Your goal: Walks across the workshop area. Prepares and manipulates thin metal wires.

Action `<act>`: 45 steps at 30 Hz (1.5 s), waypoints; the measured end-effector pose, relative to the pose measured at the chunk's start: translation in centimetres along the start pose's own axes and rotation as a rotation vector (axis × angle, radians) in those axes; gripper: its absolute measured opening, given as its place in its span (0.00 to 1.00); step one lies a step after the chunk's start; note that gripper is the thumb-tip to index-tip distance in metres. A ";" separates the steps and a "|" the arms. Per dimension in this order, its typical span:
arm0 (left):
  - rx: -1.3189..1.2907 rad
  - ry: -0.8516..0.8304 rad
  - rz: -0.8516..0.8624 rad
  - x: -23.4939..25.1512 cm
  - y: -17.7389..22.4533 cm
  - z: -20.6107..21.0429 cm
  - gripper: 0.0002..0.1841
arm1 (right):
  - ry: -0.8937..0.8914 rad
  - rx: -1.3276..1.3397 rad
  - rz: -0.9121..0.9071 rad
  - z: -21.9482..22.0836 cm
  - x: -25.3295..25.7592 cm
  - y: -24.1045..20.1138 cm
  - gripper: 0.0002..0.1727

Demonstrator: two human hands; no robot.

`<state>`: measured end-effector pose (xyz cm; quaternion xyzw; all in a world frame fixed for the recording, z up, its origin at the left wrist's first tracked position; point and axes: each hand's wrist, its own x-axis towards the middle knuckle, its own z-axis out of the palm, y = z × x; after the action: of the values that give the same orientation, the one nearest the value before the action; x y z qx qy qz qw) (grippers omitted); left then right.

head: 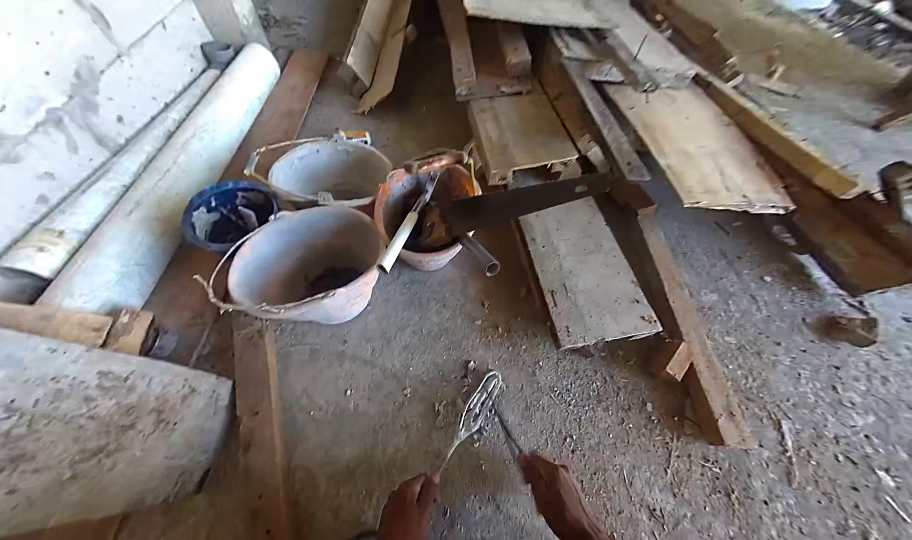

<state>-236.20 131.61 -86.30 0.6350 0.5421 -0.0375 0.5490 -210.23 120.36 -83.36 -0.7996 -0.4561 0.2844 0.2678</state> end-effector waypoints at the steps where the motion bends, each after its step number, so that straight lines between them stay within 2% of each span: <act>1: 0.007 0.000 0.008 0.1 0.1 -0.2 0.30 | -0.015 0.032 0.051 -0.2 0.4 -0.3 0.32; 4: 0.025 0.002 -0.012 0.6 -0.2 -0.5 0.28 | 0.218 0.168 -0.039 -0.7 0.8 -2.4 0.34; 6: 0.010 -0.025 -0.041 0.1 -0.6 -0.5 0.28 | 0.215 0.057 -0.068 0.1 0.7 -1.6 0.37; 8: 0.004 -0.026 -0.014 0.3 -0.5 -0.6 0.29 | 0.041 -0.034 0.040 -0.1 1.9 -0.9 0.34; 9: 0.012 -0.032 0.004 0.5 -0.4 -0.9 0.29 | 0.042 -0.022 0.066 -0.3 2.4 -1.3 0.33; 12: 0.027 -0.024 0.026 0.5 -0.8 -0.9 0.28 | 0.252 0.072 -0.070 -0.4 2.2 -2.9 0.35; 14: 0.032 -0.004 0.019 -0.3 -1.0 -0.8 0.27 | 0.188 0.051 -0.036 0.2 1.2 -2.3 0.37; 16: 0.041 0.045 0.055 -0.5 -0.4 -0.9 0.27 | -0.025 0.054 0.159 -0.2 1.8 -2.1 0.32; 18: 0.091 0.151 0.120 -0.7 -0.1 -0.9 0.27 | 0.006 0.141 0.176 -1.2 2.3 -3.0 0.30; 21: 0.217 0.299 0.171 -1.1 -0.4 -0.6 0.24 | 0.162 0.278 0.009 -3.8 1.4 -5.8 0.29; 23: 0.273 0.293 0.172 -0.2 0.3 -1.2 0.23 | 0.331 0.264 -0.201 -5.7 1.8 -7.3 0.32; 25: 0.304 0.267 0.157 0.4 0.5 -1.4 0.23 | 0.470 0.322 -0.410 -7.2 2.1 -8.4 0.31; 27: 0.325 0.239 0.134 0.3 0.5 -1.5 0.24 | 0.473 0.355 -0.535 -7.2 2.2 -7.8 0.29; 29: 0.313 0.220 0.120 0.3 0.4 -1.4 0.24 | 0.284 0.278 -0.428 -4.9 2.0 -4.5 0.31; 31: 0.285 0.196 0.107 0.0 0.1 -1.3 0.25 | -0.112 0.112 -0.057 -2.3 1.7 -1.3 0.32; 32: 0.277 0.192 0.110 0.0 0.1 -1.4 0.25 | -0.244 0.090 0.116 -1.7 2.2 -0.8 0.30; 33: 0.273 0.199 0.125 0.2 0.2 -1.8 0.26 | -0.239 0.112 0.190 -1.3 2.6 -1.0 0.29; 34: 0.272 0.204 0.129 0.6 0.3 -2.0 0.26 | -0.126 0.179 0.157 -1.4 2.8 -1.7 0.28; 36: 0.275 0.191 0.105 0.0 -0.2 -1.5 0.26 | 0.112 0.308 -0.033 -1.6 2.0 -3.0 0.31; 37: 0.276 0.184 0.102 -0.2 -0.4 -1.3 0.26 | 0.177 0.327 -0.101 -1.5 1.8 -3.2 0.34; 38: 0.277 0.192 0.114 0.0 -0.4 -1.3 0.26 | 0.181 0.293 -0.119 -1.4 1.9 -2.9 0.37; 39: 0.281 0.196 0.124 0.2 -0.4 -1.4 0.26 | 0.112 0.217 -0.073 -1.2 2.0 -2.2 0.38; 41: 0.291 0.175 0.117 0.2 -0.2 -1.6 0.26 | -0.133 0.110 0.114 -1.6 2.2 -1.7 0.33; 42: 0.308 0.165 0.113 0.4 -0.1 -2.0 0.27 | -0.128 0.095 0.121 -1.6 2.1 -2.0 0.30; 45: 0.328 0.153 0.089 0.6 0.1 -2.3 0.27 | 0.168 0.135 -0.109 -1.5 1.3 -3.0 0.34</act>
<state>-237.09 133.68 -85.69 0.7405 0.5402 -0.0524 0.3964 -210.40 122.58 -80.52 -0.7747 -0.4546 0.2316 0.3735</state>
